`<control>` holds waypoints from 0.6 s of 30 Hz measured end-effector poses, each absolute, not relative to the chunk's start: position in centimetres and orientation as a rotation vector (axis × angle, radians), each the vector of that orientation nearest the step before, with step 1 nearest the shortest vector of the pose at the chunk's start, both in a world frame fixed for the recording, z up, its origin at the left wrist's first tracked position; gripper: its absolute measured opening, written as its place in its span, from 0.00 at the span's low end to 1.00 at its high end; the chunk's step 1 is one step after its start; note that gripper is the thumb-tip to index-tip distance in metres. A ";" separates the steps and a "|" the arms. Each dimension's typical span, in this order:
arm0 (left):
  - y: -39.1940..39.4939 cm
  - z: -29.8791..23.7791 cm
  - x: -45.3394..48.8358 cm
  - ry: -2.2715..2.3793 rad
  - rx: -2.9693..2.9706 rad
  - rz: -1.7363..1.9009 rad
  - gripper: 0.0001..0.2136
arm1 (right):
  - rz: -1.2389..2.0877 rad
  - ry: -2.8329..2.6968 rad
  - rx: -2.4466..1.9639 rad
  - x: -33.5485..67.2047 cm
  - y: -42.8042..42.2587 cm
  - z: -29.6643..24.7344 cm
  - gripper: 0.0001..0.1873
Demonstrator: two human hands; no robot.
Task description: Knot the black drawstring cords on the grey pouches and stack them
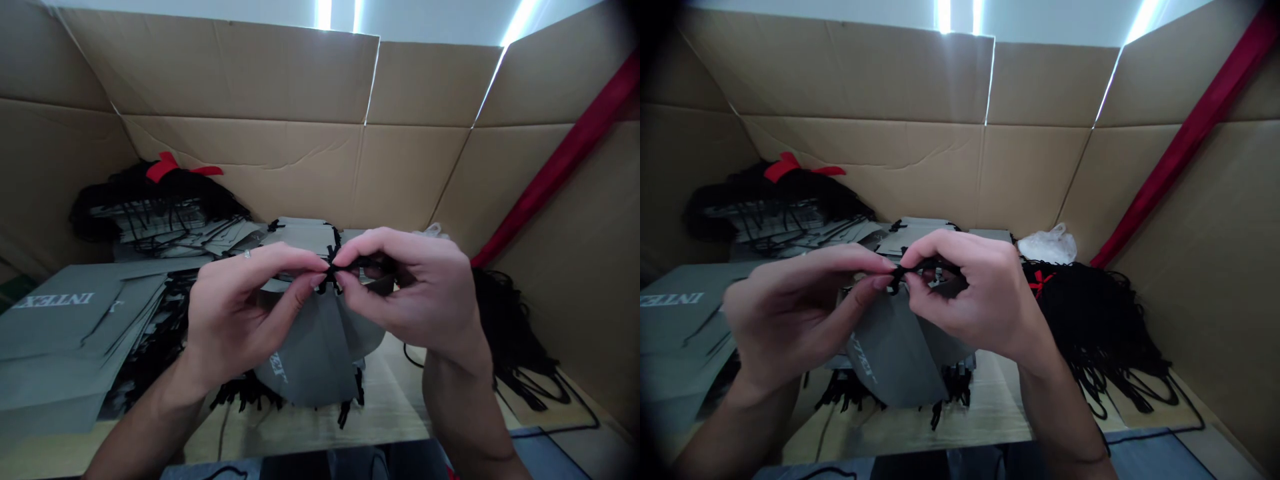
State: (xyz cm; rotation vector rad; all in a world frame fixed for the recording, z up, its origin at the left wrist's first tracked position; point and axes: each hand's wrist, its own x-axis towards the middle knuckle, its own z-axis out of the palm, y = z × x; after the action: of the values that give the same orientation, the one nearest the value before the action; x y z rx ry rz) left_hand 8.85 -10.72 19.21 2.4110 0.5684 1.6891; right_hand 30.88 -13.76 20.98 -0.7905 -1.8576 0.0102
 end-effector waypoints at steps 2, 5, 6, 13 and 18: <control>-10.7 19.3 8.7 0.515 2.495 1.730 0.16 | 0.004 -1.861 -0.784 30.9 -13.7 20.9 0.12; -10.7 19.5 8.5 0.493 2.643 1.752 0.16 | 0.020 -1.868 -0.776 30.8 -13.7 21.0 0.12; -10.8 19.5 8.5 0.504 2.693 1.752 0.16 | 0.031 -1.871 -0.777 30.8 -13.7 21.0 0.12; -10.6 19.0 7.9 0.385 2.926 1.822 0.14 | 0.030 -1.912 -0.775 30.7 -14.0 20.9 0.13; -10.8 19.0 7.7 0.402 2.958 1.844 0.10 | 0.030 -1.918 -0.783 30.5 -14.2 20.9 0.12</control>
State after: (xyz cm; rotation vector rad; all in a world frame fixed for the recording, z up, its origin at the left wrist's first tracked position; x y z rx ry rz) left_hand 7.68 -10.78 19.02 2.9577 0.4022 1.8437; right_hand 30.54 -14.20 20.89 -0.7831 -1.9183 0.0297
